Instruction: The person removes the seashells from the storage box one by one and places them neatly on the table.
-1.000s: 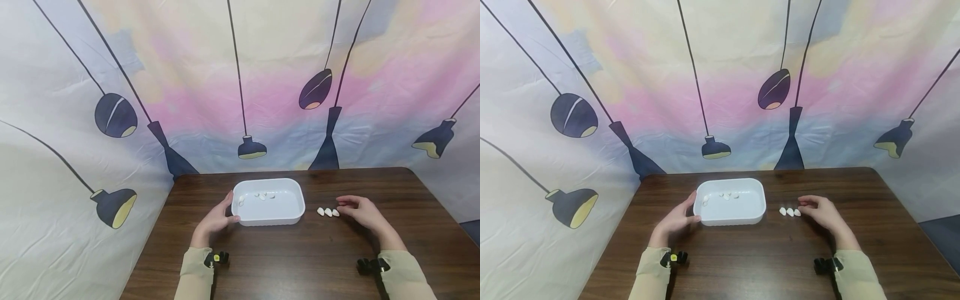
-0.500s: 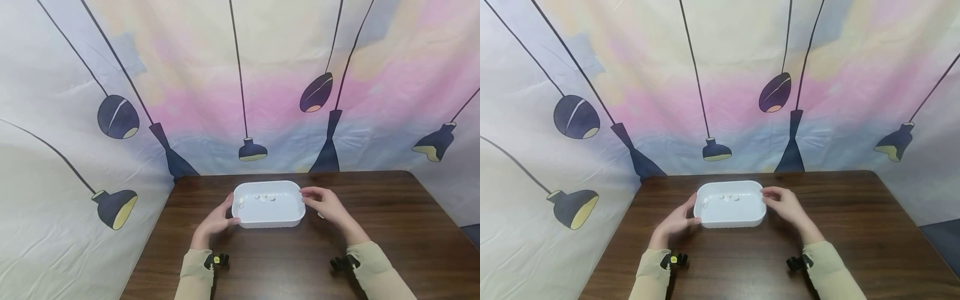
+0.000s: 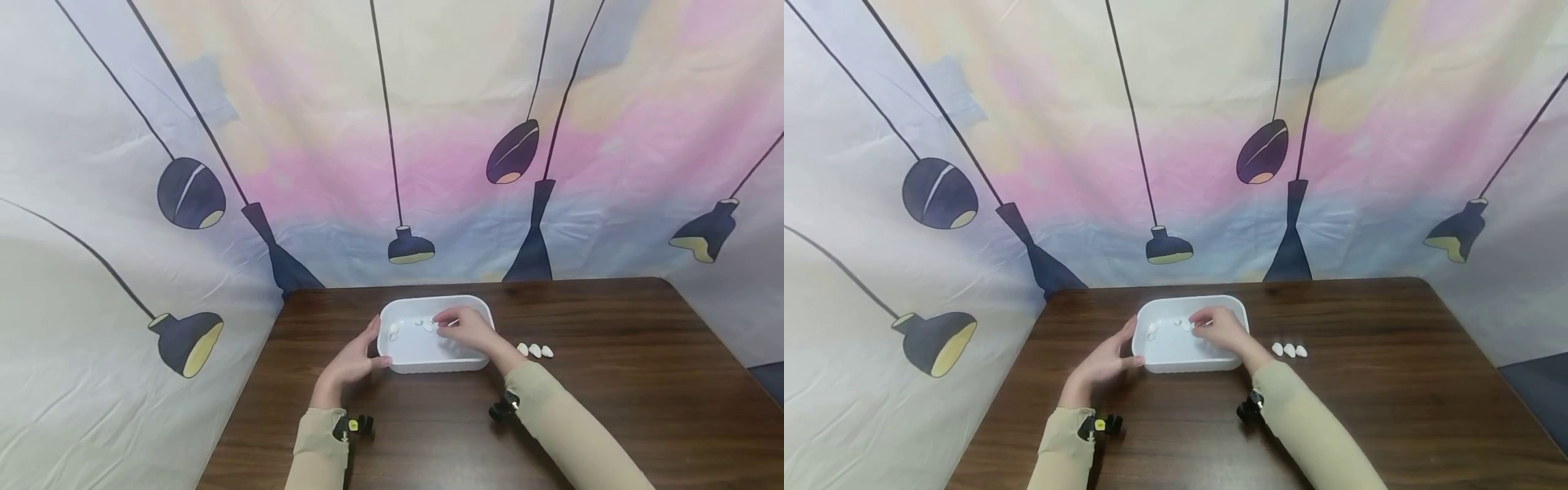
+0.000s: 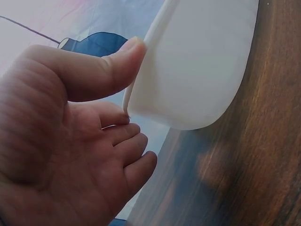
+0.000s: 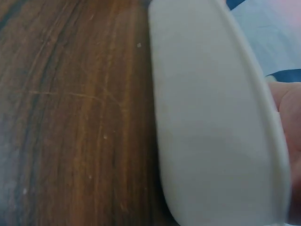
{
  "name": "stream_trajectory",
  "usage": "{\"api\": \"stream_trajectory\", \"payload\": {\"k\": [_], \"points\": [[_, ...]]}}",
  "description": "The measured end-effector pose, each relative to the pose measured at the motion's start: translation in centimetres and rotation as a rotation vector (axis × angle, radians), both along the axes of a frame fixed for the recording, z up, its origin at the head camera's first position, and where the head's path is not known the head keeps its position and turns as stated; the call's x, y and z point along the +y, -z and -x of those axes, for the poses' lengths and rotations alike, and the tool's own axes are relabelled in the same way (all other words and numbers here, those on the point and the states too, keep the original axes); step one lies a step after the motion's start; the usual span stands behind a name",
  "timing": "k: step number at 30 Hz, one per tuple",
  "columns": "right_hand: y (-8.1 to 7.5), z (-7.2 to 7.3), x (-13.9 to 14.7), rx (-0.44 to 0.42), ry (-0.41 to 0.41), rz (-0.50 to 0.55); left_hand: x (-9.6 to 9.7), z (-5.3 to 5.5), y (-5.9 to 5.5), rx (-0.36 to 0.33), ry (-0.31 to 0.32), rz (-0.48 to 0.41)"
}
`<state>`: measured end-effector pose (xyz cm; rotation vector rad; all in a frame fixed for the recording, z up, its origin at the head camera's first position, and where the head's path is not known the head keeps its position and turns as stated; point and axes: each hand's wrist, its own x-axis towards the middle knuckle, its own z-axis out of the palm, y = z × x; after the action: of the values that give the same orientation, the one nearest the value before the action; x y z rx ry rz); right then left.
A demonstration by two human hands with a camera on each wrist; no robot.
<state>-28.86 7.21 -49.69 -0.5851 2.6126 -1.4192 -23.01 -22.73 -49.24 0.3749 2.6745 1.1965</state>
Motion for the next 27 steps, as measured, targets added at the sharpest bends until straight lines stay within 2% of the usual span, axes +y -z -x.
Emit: {"api": "stream_trajectory", "payload": {"k": [8, 16, 27], "points": [[0.9, 0.8, -1.9, -0.053, 0.076, -0.102, -0.1, 0.0, 0.1, -0.001, -0.001, -0.003], [1.4, 1.4, -2.9, 0.012, 0.090, -0.184, 0.0, -0.1, 0.0, -0.003, -0.002, -0.013], [1.6, 1.3, -3.3, 0.061, 0.086, -0.259, -0.1, -0.1, -0.1, -0.008, 0.001, -0.008]]}}
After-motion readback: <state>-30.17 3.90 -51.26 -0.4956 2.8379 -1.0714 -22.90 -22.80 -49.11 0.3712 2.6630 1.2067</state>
